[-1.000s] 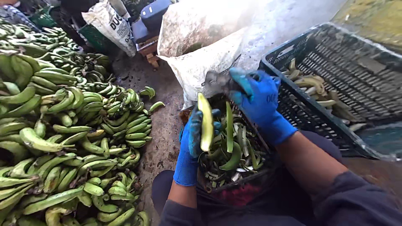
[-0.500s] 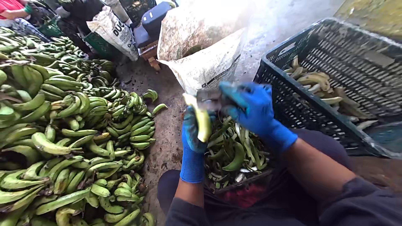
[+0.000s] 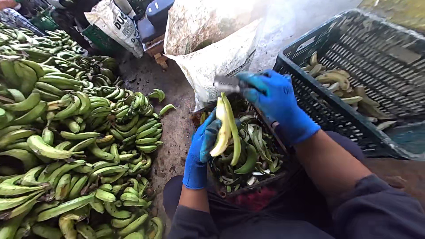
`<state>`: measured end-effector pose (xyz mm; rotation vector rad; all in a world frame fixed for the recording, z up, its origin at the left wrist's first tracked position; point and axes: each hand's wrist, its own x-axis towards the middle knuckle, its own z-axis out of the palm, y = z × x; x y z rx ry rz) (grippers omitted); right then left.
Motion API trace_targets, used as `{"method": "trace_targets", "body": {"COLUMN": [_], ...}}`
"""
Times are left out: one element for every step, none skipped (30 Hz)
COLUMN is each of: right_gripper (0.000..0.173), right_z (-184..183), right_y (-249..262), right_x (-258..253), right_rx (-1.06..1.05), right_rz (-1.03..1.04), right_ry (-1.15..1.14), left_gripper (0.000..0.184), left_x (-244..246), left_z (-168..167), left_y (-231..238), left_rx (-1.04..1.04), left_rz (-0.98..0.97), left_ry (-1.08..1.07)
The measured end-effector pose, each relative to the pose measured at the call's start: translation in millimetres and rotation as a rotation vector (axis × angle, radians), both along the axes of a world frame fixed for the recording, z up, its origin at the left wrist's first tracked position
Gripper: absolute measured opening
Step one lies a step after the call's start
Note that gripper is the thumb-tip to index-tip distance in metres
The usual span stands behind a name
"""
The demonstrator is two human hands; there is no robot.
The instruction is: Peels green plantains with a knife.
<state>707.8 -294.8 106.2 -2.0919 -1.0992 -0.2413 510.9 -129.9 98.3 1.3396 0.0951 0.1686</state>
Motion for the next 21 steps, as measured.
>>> {"method": "trace_targets", "body": {"right_gripper": [0.057, 0.057, 0.053, 0.05, 0.051, 0.051, 0.046, 0.043, 0.045, 0.049, 0.054, 0.057, 0.057, 0.055, 0.052, 0.052, 0.052, 0.052, 0.051, 0.052, 0.054], "right_z": [2.1, 2.2, 0.6, -5.0, -12.5, -19.7, -24.5, -25.9, -23.1, -19.0, -16.7, -17.7, -20.3, -21.7, -21.5, -19.4, -15.2, -10.5, -6.8, -4.0, -2.3], "right_y": [0.5, 0.8, 0.0, 0.1, 0.2, 0.7, 1.2, 2.1, 2.8, 3.7, 4.8, 5.6, 6.0, 5.5, 4.4, 3.5, 3.3, 4.0, 6.2, 9.0, 10.1], "right_x": [4.2, -0.5, -14.4, -30.7, -46.4, -59.4, -68.8, -73.3, -73.2, -70.1, -66.0, -62.9, -61.6, -61.1, -60.1, -57.3, -52.0, -43.4, -31.9, -19.9, -12.0], "right_rx": [-0.067, -0.069, -0.025, 0.058, 0.141, 0.211, 0.254, 0.269, 0.26, 0.237, 0.214, 0.214, 0.238, 0.261, 0.27, 0.254, 0.217, 0.156, 0.089, 0.012, -0.041], "right_rz": [-0.061, -0.086, -0.065, -0.026, 0.031, 0.083, 0.126, 0.152, 0.166, 0.175, 0.181, 0.182, 0.181, 0.184, 0.185, 0.185, 0.182, 0.158, 0.111, 0.041, -0.018], "right_ry": [0.067, 0.068, 0.015, -0.083, -0.188, -0.288, -0.352, -0.384, -0.374, -0.333, -0.284, -0.257, -0.262, -0.278, -0.293, -0.281, -0.224, -0.126, -0.016, 0.082, 0.154], "left_gripper": [0.05, 0.045, 0.042, 0.041, 0.042, 0.045, 0.047, 0.047, 0.045, 0.044, 0.043, 0.044, 0.046, 0.047, 0.048, 0.049, 0.046, 0.047, 0.049, 0.051, 0.051], "left_x": [4.3, 9.9, 15.6, 19.6, 22.6, 23.9, 22.4, 19.6, 17.5, 15.4, 13.7, 12.1, 11.1, 10.5, 8.9, 6.5, 4.3, 2.4, 2.4, 3.0, 3.8], "left_z": [-1.0, 1.8, 6.6, 11.6, 16.1, 18.7, 18.6, 19.1, 20.3, 21.2, 21.5, 21.2, 21.2, 20.2, 17.2, 13.7, 11.1, 10.0, 10.2, 10.5, 11.1], "left_y": [-1.4, -3.5, -6.6, -8.3, -7.8, -5.8, -3.7, -4.1, -7.0, -11.3, -15.4, -17.2, -17.5, -16.8, -16.1, -16.6, -17.7, -19.5, -22.7, -24.1, -23.2], "left_rx": [-0.08, -0.19, -0.313, -0.425, -0.554, -0.714, -0.859, -0.934, -0.936, -0.839, -0.707, -0.582, -0.472, -0.357, -0.221, -0.085, 0.044, 0.137, 0.167, 0.152, 0.093], "left_rz": [0.036, 0.109, 0.214, 0.314, 0.381, 0.397, 0.377, 0.346, 0.326, 0.311, 0.297, 0.275, 0.28, 0.293, 0.316, 0.347, 0.355, 0.322, 0.307, 0.285, 0.275], "left_ry": [-0.003, -0.02, -0.059, -0.12, -0.191, -0.259, -0.303, -0.322, -0.297, -0.257, -0.243, -0.253, -0.254, -0.242, -0.243, -0.231, -0.202, -0.166, -0.101, -0.044, -0.012]}}
